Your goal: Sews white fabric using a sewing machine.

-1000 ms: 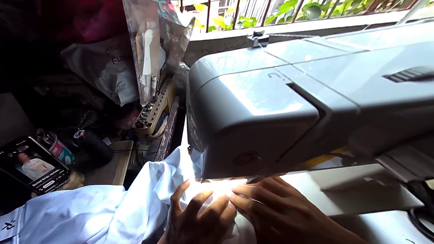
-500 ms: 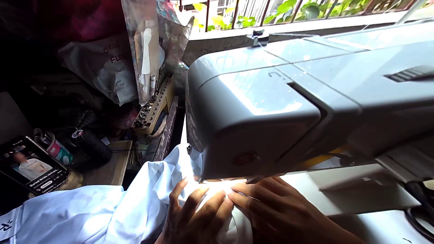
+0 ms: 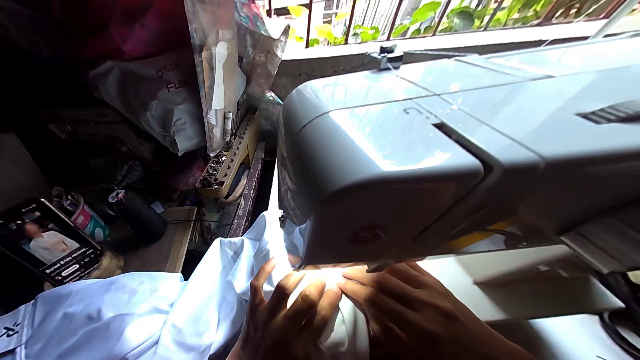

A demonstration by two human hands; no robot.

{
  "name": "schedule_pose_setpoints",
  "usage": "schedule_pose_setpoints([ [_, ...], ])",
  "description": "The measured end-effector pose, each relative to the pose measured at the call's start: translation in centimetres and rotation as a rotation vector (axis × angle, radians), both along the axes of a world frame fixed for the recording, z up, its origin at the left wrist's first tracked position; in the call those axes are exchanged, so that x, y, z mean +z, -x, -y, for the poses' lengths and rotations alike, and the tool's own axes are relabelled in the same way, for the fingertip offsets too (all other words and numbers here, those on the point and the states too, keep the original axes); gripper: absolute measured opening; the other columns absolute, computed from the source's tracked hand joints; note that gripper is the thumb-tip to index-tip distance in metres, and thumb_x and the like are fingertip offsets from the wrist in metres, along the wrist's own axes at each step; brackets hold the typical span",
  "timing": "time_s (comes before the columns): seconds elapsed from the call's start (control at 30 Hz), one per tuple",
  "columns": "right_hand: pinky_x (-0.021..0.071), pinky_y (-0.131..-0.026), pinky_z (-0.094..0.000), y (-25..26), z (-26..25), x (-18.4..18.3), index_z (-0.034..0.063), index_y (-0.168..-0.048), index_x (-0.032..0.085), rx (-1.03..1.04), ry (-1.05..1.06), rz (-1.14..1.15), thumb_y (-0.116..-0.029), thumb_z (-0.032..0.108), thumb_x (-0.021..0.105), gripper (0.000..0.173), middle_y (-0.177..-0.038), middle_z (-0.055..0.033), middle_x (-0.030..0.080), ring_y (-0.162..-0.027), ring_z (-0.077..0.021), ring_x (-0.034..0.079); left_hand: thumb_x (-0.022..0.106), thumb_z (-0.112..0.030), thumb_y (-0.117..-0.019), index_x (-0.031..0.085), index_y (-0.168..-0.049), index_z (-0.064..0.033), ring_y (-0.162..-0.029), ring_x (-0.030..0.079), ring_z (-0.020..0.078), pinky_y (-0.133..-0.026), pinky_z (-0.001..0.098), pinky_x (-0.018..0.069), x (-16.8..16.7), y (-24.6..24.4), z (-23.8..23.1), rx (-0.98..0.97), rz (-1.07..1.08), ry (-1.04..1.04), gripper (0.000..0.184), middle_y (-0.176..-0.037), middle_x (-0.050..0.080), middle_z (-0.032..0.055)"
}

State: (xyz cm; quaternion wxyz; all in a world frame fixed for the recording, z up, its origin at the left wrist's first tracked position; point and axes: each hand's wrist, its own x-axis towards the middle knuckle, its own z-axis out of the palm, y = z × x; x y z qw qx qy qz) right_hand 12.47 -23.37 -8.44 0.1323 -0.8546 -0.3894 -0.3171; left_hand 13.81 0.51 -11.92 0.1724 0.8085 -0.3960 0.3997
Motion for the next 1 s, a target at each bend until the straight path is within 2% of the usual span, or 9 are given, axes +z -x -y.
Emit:
schedule_pose_setpoints([
  [0.13, 0.0461, -0.086, -0.0307, -0.1, -0.1, 0.1, 0.014, -0.109, 0.071, -0.019, 0.004, 0.009, -0.1043, 0.021, 0.044, 0.029, -0.1, -0.0031, 0.07, -0.095, -0.0185, 0.061, 0.051, -0.057, -0.0966, 0.071, -0.119, -0.0274, -0.114, 0.059, 0.0191, -0.108, 0.0462, 0.0312, 0.4, 0.0, 0.1, 0.016, -0.004, -0.027, 0.042, -0.118, 0.07, -0.0033],
  [0.27, 0.0456, -0.085, -0.0304, -0.1, -0.1, 0.0, 0.0146, -0.11, 0.071, -0.034, 0.003, 0.013, -0.1038, 0.02, 0.044, 0.028, -0.1, -0.0029, 0.07, -0.094, -0.0182, 0.061, 0.055, -0.06, -0.0905, 0.071, -0.12, -0.0275, -0.112, 0.06, 0.0192, -0.107, 0.0473, 0.0323, 0.7, 0.0, 0.1, 0.024, -0.028, -0.035, 0.047, -0.117, 0.071, -0.0036],
  [0.43, 0.0451, -0.085, -0.0305, -0.1, -0.1, 0.1, 0.0151, -0.112, 0.07, -0.032, 0.002, -0.011, -0.1039, 0.022, 0.043, 0.029, -0.101, -0.0031, 0.07, -0.094, -0.0184, 0.06, 0.053, -0.062, -0.0901, 0.072, -0.12, -0.0274, -0.113, 0.06, 0.0188, -0.109, 0.0496, 0.0294, 0.7, -0.2, -0.1, 0.025, -0.043, -0.047, 0.05, -0.116, 0.071, -0.004],
  [0.77, 0.0445, -0.088, -0.0284, -0.2, -0.3, 0.1, 0.0153, -0.111, 0.071, -0.072, 0.006, 0.014, -0.1037, 0.022, 0.043, 0.03, -0.1, -0.0024, 0.07, -0.096, -0.0169, 0.061, 0.055, -0.064, -0.0842, 0.074, -0.121, -0.0274, -0.112, 0.063, 0.0227, -0.102, 0.0537, 0.0355, 1.4, 0.0, 0.0, 0.057, -0.081, -0.114, 0.055, -0.12, 0.073, -0.0038],
  [1.0, 0.0451, -0.09, -0.0296, -0.3, -0.4, 0.1, 0.0153, -0.111, 0.071, -0.077, 0.001, -0.005, -0.102, 0.022, 0.044, 0.029, -0.101, -0.0026, 0.07, -0.098, -0.0175, 0.062, 0.057, -0.064, -0.0816, 0.073, -0.121, -0.0269, -0.113, 0.063, 0.0229, -0.104, 0.0553, 0.0358, 1.8, -0.1, -0.1, 0.067, -0.091, -0.142, 0.057, -0.12, 0.073, -0.0039],
])
